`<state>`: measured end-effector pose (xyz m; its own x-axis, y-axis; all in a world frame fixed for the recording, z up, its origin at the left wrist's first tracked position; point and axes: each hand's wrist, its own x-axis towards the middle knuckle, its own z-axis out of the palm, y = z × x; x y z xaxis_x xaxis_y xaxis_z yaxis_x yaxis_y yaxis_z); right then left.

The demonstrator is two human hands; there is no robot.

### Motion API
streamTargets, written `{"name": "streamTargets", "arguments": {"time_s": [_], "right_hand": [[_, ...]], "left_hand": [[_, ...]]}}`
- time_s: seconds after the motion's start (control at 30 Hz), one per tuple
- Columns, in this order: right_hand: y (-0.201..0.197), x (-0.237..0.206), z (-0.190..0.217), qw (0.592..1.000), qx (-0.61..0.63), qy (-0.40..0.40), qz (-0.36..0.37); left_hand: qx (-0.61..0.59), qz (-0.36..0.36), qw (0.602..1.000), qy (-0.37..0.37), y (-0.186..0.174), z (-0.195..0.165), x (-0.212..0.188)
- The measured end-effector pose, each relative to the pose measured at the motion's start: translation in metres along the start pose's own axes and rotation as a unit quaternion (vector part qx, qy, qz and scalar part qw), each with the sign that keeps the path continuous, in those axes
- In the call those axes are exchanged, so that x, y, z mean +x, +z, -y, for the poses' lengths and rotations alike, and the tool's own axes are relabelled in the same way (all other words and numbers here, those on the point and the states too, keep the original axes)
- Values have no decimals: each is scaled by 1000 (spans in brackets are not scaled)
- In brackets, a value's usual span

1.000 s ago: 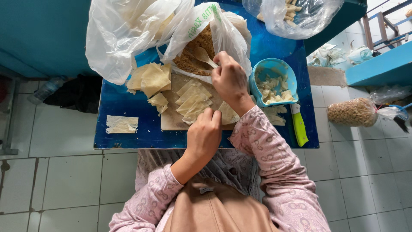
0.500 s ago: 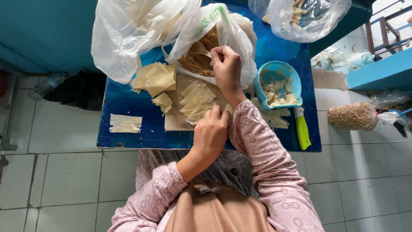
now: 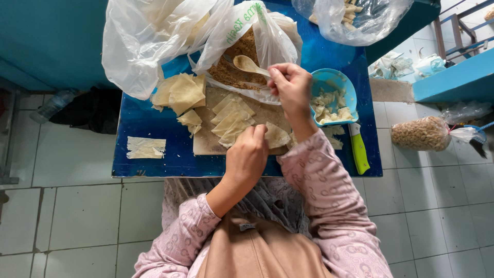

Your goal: The person sits at a blue table folding thin pastry sheets around filling. They scoop filling with a spoon from a plastic bag onto a wrapper, fold the wrapper over the filling by hand, and set the folded piece on the table, repeating the cycle.

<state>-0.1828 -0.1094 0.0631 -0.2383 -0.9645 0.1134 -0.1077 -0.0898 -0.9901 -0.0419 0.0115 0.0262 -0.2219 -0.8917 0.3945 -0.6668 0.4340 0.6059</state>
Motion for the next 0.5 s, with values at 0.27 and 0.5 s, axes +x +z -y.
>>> {"name": "streamTargets", "arguments": {"time_s": [0.27, 0.5], "right_hand": [[-89, -103, 0, 999, 22, 45, -15], [-105, -172, 0, 988, -149, -15, -27]], "left_hand": [[-38, -16, 999, -3, -7, -2, -5], [-69, -22, 997, -8, 0, -2, -6]]}}
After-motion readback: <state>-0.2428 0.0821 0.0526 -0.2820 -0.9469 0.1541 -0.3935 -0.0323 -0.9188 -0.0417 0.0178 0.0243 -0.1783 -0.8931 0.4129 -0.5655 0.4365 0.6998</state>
